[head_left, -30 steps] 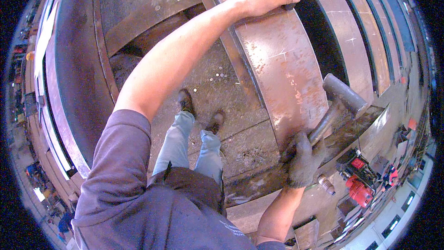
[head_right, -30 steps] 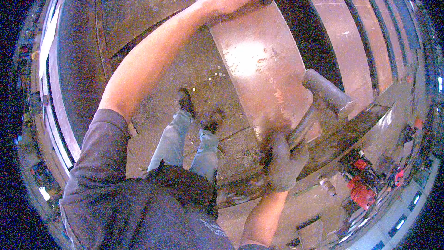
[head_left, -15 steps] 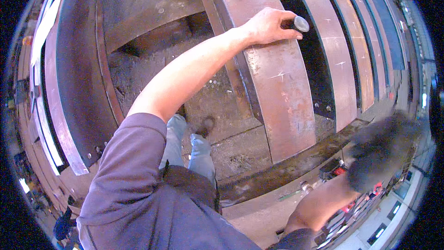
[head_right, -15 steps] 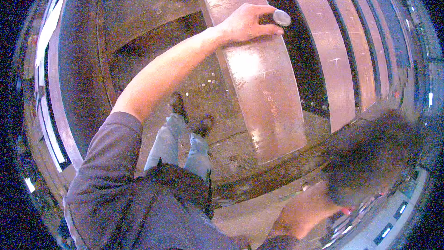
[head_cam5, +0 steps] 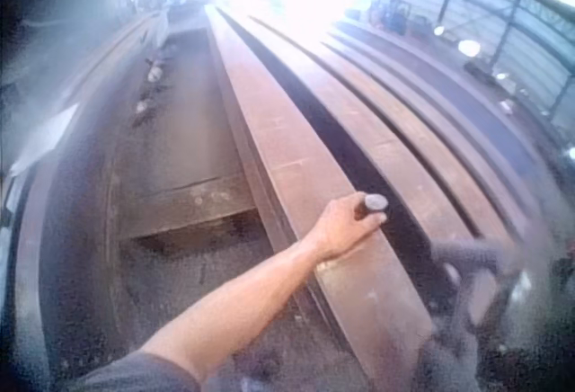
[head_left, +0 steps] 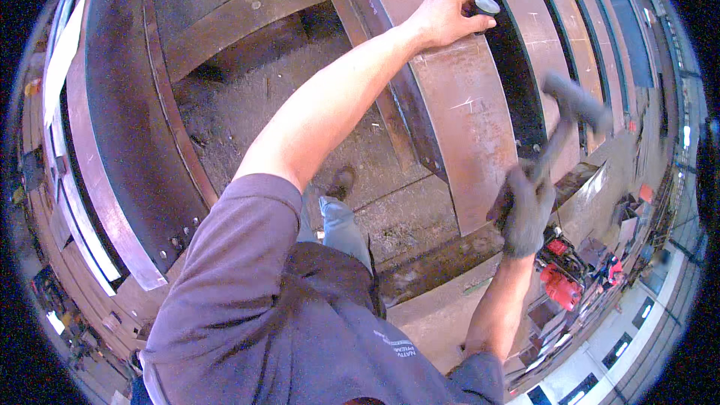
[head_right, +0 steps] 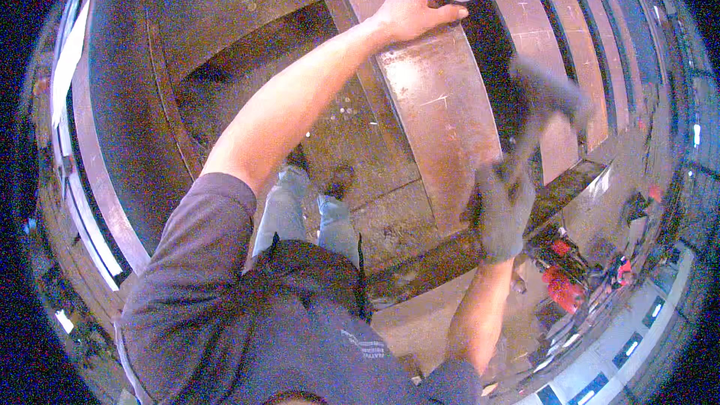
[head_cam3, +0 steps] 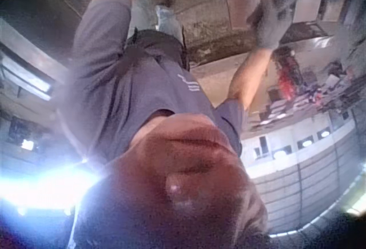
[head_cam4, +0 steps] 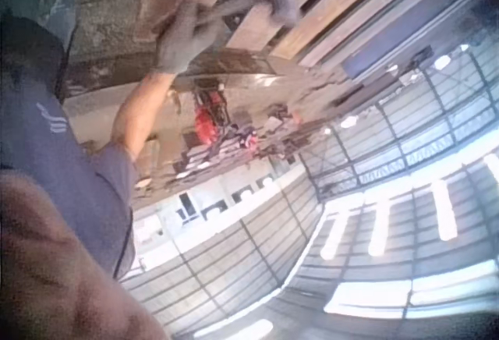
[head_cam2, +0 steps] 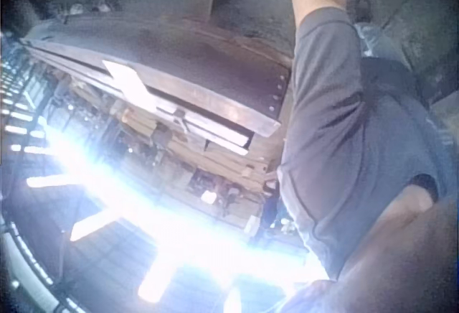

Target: The person uses a hammer and a metal punch to repeatedly strike a large curved metal sheet, creating indentations along its surface. The person holds the punch with the left hand and strikes it with the hammer in the right hand while standing in a workshop.

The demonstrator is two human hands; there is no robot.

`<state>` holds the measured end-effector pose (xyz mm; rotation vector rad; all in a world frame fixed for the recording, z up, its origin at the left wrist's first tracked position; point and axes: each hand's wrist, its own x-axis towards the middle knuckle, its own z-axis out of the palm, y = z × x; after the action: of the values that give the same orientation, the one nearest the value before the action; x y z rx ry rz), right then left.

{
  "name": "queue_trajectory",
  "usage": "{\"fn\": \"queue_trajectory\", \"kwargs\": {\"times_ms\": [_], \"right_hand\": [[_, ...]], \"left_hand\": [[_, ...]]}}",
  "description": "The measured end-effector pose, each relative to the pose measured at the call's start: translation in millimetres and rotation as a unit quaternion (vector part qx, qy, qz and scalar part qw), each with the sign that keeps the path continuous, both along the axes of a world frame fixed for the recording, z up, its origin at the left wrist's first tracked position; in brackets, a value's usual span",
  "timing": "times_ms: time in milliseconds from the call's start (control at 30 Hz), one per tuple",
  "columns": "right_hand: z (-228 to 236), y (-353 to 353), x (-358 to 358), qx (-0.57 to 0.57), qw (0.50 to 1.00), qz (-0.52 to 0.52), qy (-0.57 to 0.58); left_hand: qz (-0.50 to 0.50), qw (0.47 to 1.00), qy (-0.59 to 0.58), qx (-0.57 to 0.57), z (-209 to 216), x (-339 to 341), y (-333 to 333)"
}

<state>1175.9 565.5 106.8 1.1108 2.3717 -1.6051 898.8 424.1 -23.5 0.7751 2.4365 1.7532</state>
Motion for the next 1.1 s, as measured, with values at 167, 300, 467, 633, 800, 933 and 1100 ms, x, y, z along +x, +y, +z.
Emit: {"fn": "queue_trajectory", "kwargs": {"times_ms": [167, 300, 467, 633, 800, 933, 1100], "right_hand": [[-58, 9, 80, 0.016, 0.993, -0.088, 0.083], [-77, -3, 75, -0.028, 0.981, -0.164, 0.095], [-81, -2, 65, -0.026, 0.983, -0.146, 0.107], [-95, 2, 75, 0.001, 0.979, -0.149, 0.142], [-82, -7, 76, -0.069, 0.971, -0.185, 0.139], [-82, -13, 74, -0.047, 0.967, -0.188, 0.163], [-86, -12, 80, -0.061, 0.967, -0.159, 0.189]], "left_hand": [[0.043, 0.993, -0.052, 0.101, 17, 10, -3], [-0.010, 0.983, -0.100, 0.151, 16, 9, -2], [-0.006, 0.973, -0.125, 0.196, 10, -5, -4], [0.014, 0.975, -0.119, 0.187, 32, 37, -23], [-0.054, 0.992, -0.097, 0.063, 51, 103, -35], [-0.045, 0.994, -0.090, 0.047, 37, 118, -27], [-0.016, 0.999, -0.042, 0.000, 28, 127, -25]]}}
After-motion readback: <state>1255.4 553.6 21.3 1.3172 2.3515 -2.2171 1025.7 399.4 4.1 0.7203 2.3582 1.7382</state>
